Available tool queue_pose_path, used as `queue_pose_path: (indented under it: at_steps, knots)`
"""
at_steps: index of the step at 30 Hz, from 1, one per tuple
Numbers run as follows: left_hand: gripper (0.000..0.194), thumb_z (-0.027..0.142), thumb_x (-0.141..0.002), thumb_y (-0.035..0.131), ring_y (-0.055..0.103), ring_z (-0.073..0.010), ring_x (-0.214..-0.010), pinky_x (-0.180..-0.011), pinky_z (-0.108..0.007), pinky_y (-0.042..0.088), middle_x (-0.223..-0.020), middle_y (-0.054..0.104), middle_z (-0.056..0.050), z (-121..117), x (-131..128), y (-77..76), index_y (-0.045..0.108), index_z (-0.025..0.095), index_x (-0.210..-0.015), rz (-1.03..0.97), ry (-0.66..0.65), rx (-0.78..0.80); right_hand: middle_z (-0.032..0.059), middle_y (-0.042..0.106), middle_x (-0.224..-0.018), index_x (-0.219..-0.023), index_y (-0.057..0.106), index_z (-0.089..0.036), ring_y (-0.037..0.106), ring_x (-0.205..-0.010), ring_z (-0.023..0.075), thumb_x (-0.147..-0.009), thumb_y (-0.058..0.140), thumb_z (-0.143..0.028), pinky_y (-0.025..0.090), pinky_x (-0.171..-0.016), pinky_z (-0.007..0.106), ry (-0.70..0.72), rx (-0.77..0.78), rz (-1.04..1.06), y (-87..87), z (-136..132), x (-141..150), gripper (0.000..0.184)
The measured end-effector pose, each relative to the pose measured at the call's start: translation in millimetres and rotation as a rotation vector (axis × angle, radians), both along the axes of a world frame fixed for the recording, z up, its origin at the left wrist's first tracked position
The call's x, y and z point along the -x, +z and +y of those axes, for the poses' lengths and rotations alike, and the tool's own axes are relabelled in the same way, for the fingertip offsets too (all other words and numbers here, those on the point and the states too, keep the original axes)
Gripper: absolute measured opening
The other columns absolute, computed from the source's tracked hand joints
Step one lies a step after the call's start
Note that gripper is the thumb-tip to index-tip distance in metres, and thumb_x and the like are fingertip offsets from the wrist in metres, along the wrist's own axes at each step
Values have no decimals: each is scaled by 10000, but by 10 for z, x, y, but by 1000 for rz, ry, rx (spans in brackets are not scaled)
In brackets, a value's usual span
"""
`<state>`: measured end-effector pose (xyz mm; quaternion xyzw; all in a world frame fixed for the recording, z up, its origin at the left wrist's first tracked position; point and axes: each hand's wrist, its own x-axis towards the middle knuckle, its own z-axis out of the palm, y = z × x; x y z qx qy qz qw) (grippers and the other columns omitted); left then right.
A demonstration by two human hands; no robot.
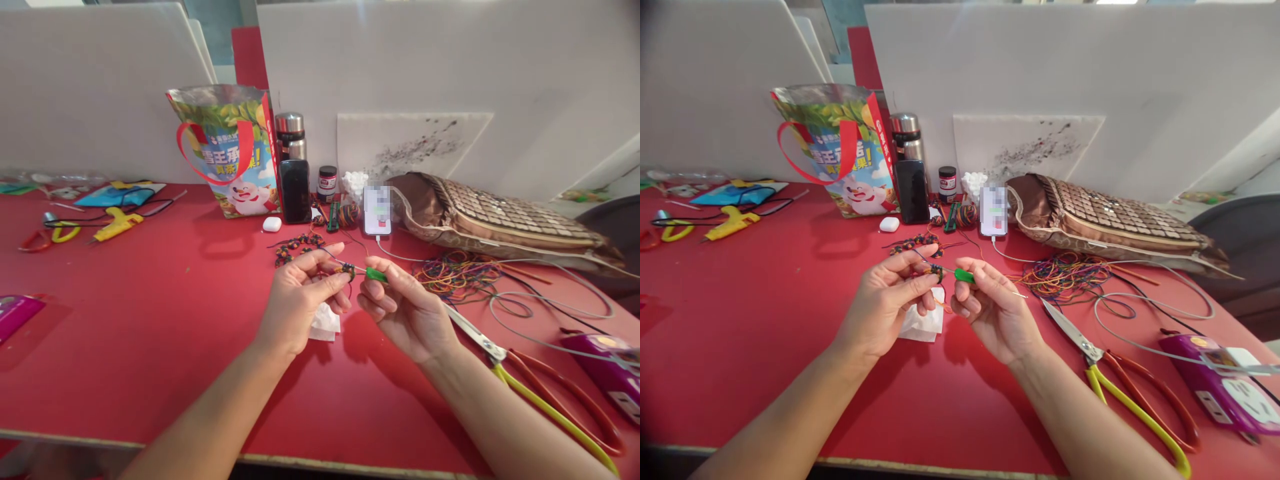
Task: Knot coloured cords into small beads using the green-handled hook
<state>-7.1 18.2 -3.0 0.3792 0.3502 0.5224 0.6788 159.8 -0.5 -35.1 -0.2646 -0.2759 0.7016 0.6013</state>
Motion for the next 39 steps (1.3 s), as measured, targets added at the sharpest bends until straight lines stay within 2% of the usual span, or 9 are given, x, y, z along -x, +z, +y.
queue_pose_path:
  at_steps: [8,13,17,22,24,26,29,33,39]
  knots:
    - [382,221,-711,935,618,-88,-429,-443,-222,495,-782,767,6,-19,9,30,861,203,-1085,106,55,-71,-4,724,-654,-882,832,-228,330,-486,74,-786,935,-355,392,-511,256,20,-55,-59,-10,7,-21,190]
    - [174,199,-703,945,644,-98,-459,-472,-219,517,-771,793,-19,-23,16,24,872,198,-861,157,28,-110,13,748,-617,-844,840,-231,451,-474,81,-790,952,-375,384,-503,244,29,-138,-133,20,-27,-61,190]
    - [291,191,-655,982,688,-118,-512,-529,-210,554,-647,737,18,-40,-20,-1,888,224,-928,39,-53,-43,25,765,-641,-879,831,-242,538,-504,120,-827,929,-388,406,-499,262,-4,-206,-189,63,-74,-62,184]
    - [326,212,-685,976,740,-144,-624,-638,-251,605,-696,754,13,-66,-53,-22,872,214,-994,6,-33,-32,-2,718,-644,-892,820,-242,417,-498,92,-844,900,-403,422,-522,269,-79,-141,-131,59,-60,-6,186]
    - [249,234,-748,937,750,-159,-649,-660,-271,614,-711,765,0,-75,-49,-21,858,205,-983,33,-34,-51,-15,688,-635,-898,821,-245,360,-489,84,-850,881,-398,404,-509,263,-72,-92,-104,43,-42,9,172]
    - [123,253,-796,898,752,-165,-661,-684,-286,622,-720,777,-17,-79,-41,-18,832,194,-882,47,-43,-74,-19,675,-630,-898,825,-248,327,-484,80,-841,881,-394,387,-498,257,-57,-64,-87,32,-31,15,166]
    - [63,239,-824,870,742,-153,-656,-683,-269,611,-721,782,-22,-79,-36,-17,824,197,-838,75,-39,-98,-15,678,-633,-893,835,-244,317,-485,77,-821,899,-404,382,-498,259,-59,-63,-82,38,-35,20,187]
    - [262,231,-815,883,745,-147,-675,-669,-255,600,-752,777,-5,-77,-55,-33,861,213,-1075,101,15,-84,-3,697,-656,-911,829,-247,398,-505,95,-867,873,-401,439,-535,288,-156,-114,-160,50,-66,45,166]
    - [417,249,-779,921,726,-132,-654,-641,-243,583,-738,763,11,-94,-124,-68,836,194,-1183,30,94,-32,11,713,-748,-1021,818,-275,606,-672,156,-952,819,-429,500,-615,308,-407,-275,-414,-38,-163,143,169]
